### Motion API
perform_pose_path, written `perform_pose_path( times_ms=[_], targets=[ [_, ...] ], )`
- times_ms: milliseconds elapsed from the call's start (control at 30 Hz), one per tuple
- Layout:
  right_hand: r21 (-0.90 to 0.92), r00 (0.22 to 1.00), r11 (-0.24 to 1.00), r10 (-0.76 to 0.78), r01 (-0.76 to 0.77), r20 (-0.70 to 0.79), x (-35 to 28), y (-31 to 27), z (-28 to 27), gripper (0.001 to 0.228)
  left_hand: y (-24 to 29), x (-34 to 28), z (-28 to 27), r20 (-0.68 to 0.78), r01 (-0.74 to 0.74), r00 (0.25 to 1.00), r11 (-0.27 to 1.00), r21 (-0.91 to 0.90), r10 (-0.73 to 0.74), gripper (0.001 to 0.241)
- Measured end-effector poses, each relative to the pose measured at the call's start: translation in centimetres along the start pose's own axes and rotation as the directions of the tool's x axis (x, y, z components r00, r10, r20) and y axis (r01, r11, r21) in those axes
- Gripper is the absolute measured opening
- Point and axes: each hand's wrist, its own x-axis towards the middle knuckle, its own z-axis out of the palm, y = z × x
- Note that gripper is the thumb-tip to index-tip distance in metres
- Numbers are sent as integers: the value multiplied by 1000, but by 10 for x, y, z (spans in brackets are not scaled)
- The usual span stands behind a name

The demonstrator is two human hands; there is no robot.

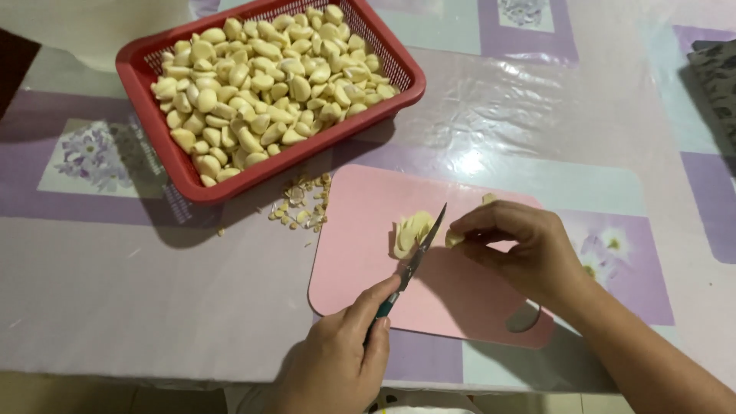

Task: Slicing peeled garlic cloves into thin pieces using a knife on a cutting board.

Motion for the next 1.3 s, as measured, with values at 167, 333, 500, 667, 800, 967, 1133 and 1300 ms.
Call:
perform_pose_path(
  times_ms=[167, 333, 500, 667, 800, 967, 1133, 1300],
  targets=[
    [-400, 927, 836, -338, 375, 164, -15, 24, -3, 28, -8, 1, 12, -83, -181, 978, 978, 103, 190, 61],
    [-492, 881, 736, -438, 466, 179, -23, 42, -2, 28, -17, 1, 23, -137, -257, 946, 935, 245, 295, 63],
    [-499, 850, 705, -507, 504, 142, -20, 43, 5, 21, -29, 5, 38, -242, -345, 870, 881, 324, 430, 58],
    [-479, 807, 678, -577, 557, 123, -17, 44, 8, 15, -21, 0, 33, -278, -294, 869, 879, 375, 409, 56],
    [-474, 810, 673, -559, 567, 176, -17, 43, 7, 18, -17, -3, 28, -197, -283, 919, 919, 274, 342, 63],
    [-479, 803, 664, -573, 574, 167, -15, 41, 9, 18, -18, -3, 35, -272, -249, 903, 922, 298, 332, 62],
    [-480, 800, 661, -576, 577, 168, -16, 43, 9, 17, -21, -2, 38, -293, -288, 881, 913, 288, 371, 60],
    [-460, 797, 667, -576, 586, 182, -14, 39, 9, 17, -22, -2, 36, -291, -318, 868, 901, 296, 402, 61]
  ],
)
